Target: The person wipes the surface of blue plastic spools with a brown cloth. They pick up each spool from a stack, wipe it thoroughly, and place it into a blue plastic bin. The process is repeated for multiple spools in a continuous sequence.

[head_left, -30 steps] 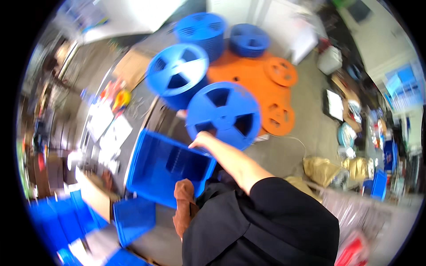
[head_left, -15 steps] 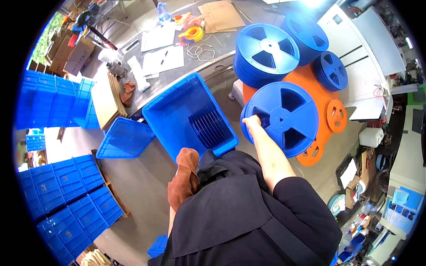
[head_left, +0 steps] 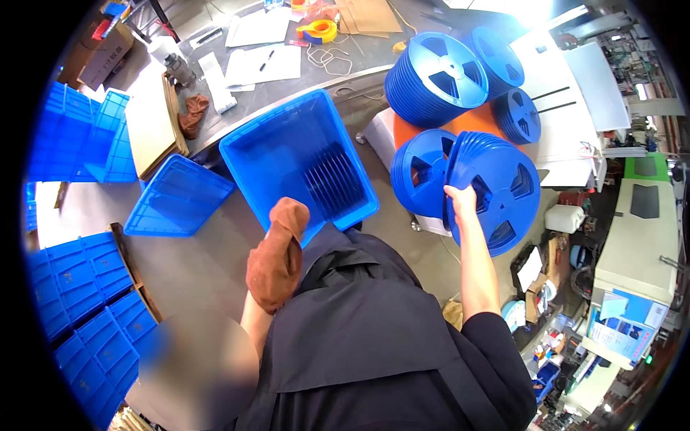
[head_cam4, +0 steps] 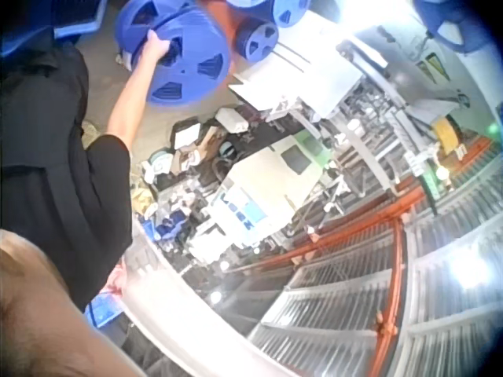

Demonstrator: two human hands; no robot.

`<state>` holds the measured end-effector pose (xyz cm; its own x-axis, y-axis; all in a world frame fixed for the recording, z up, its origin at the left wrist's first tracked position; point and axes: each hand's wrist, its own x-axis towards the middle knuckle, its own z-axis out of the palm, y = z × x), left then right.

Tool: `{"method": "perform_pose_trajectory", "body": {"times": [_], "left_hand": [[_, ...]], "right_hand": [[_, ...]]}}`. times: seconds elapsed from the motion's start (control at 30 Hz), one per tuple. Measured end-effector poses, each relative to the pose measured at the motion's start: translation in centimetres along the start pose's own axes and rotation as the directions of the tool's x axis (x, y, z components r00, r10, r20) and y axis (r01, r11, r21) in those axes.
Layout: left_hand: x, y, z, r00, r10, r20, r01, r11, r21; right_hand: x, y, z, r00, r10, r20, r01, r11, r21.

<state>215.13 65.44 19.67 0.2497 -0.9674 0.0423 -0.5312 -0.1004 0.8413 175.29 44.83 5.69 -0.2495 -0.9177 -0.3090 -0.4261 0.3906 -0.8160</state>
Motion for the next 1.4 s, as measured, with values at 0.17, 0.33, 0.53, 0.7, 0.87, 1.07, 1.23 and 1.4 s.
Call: {"method": "perform_pose_trajectory", "body": {"times": [0.17,0.33,0.53,0.7,0.87,1.07,1.23,1.4], "left_hand": [[-0.3,-4.8,-3.8,0.992,0.128,0.002,-0.127,0.986,-0.105],[-1.1,-8.6,-5.2,0.982,0.131,0.134,-0.165,0.946,0.278],[-1.1,-15.0,-3.2,0.976,0.018,0.215,-0.192,0.532,0.825],[-1.9,-8.6,-1.9,0.884,0.461,0.074,-0.39,0.643,0.659],[-3.4,-2.2,-0.9,0.818,0.572,0.064,-0.561,0.817,-0.132],[-1.9,-11.2,3.2,0.782,0.308,0.542,-0.619,0.488,0.615],[-4.7,-14.5,5.9,0.914,0.26,0.313,-0.334,0.918,0.214],[-5.9,-15.8,2.7,0.752,0.567,0.335,-0.578,0.812,-0.078]], "right_hand": [[-13.3,-10.3,-2.8,0.992,-0.043,0.123,-0.018,0.891,0.453],[-22.3,-13.3,-1.8,0.906,-0.29,0.308,-0.168,0.422,0.891],[-27.8,-10.9,5.8,0.738,-0.531,0.415,-0.438,0.091,0.894],[-30.5,-11.6,9.5,0.587,-0.556,0.589,-0.54,0.273,0.796],[-32.0,-11.7,9.7,0.621,-0.485,0.616,-0.526,0.325,0.786],[-33.0,-11.3,7.8,0.673,-0.453,0.584,-0.475,0.34,0.812],[-31.1,-8.9,5.2,0.727,-0.462,0.508,-0.439,0.257,0.861],[-29.5,-8.0,3.4,0.822,-0.408,0.397,-0.38,0.125,0.917]]}}
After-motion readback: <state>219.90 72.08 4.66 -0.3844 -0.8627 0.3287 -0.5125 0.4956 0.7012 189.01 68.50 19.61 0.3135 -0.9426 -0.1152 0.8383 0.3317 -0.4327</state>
